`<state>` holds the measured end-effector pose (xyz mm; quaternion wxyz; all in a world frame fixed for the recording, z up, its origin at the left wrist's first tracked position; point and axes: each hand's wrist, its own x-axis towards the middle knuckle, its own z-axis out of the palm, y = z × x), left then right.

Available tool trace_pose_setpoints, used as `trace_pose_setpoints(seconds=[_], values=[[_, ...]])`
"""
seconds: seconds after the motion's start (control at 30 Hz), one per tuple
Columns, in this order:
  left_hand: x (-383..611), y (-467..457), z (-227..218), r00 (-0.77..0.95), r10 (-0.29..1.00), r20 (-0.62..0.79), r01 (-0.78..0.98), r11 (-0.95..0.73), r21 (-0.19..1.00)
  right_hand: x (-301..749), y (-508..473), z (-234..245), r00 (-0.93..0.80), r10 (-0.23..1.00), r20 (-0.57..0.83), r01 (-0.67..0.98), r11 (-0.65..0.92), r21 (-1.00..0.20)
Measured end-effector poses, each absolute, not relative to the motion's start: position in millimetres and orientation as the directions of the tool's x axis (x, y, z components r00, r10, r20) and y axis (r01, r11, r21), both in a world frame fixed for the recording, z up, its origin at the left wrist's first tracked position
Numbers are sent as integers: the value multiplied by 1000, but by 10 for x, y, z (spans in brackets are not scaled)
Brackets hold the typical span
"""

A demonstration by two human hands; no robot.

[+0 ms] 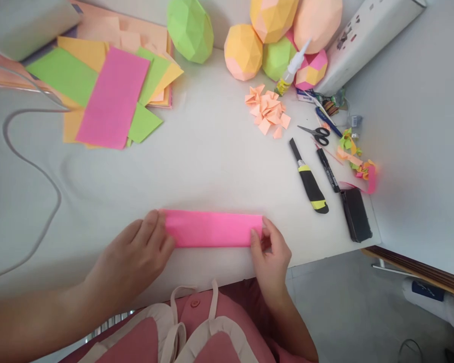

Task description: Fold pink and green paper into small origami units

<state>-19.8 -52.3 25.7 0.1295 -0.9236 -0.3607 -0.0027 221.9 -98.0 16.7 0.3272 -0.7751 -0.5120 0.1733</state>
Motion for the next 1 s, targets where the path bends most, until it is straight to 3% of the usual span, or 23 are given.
trace_pose_setpoints(seconds=[0.17, 0.27, 0.37, 0.47, 0.57, 0.7, 0.83, 1.0], values=[[-183, -539, 215, 795, 595, 118, 591, -714, -376, 2156, -1024, 133, 312, 921, 234, 822, -138, -553], [-186, -448, 199, 819, 558, 136, 565, -741, -362, 2132, -1030, 120, 228, 920, 319, 878, -53, -475], [-185, -401, 195, 785, 603, 140, 616, -740, -271, 2115, -1040, 105, 189, 914, 359, 906, -21, -422], [-189, -417, 144, 772, 601, 205, 628, -770, -108, 2101, -1059, 97, 165, 913, 373, 926, -14, -376], [-208, -428, 52, 832, 498, 244, 481, -867, 130, 2090, -1072, 94, 161, 919, 359, 934, -24, -357], [-242, -369, -37, 901, 406, 153, 328, -868, 374, 2090, -1067, 84, 151, 933, 327, 940, -34, -339], [-257, -317, -74, 900, 407, 154, 295, -831, 472, 2093, -1059, 68, 138, 942, 305, 950, -39, -309], [-248, -327, -105, 888, 430, 163, 313, -825, 471, 2088, -1052, 55, 119, 944, 309, 953, -21, -301]])
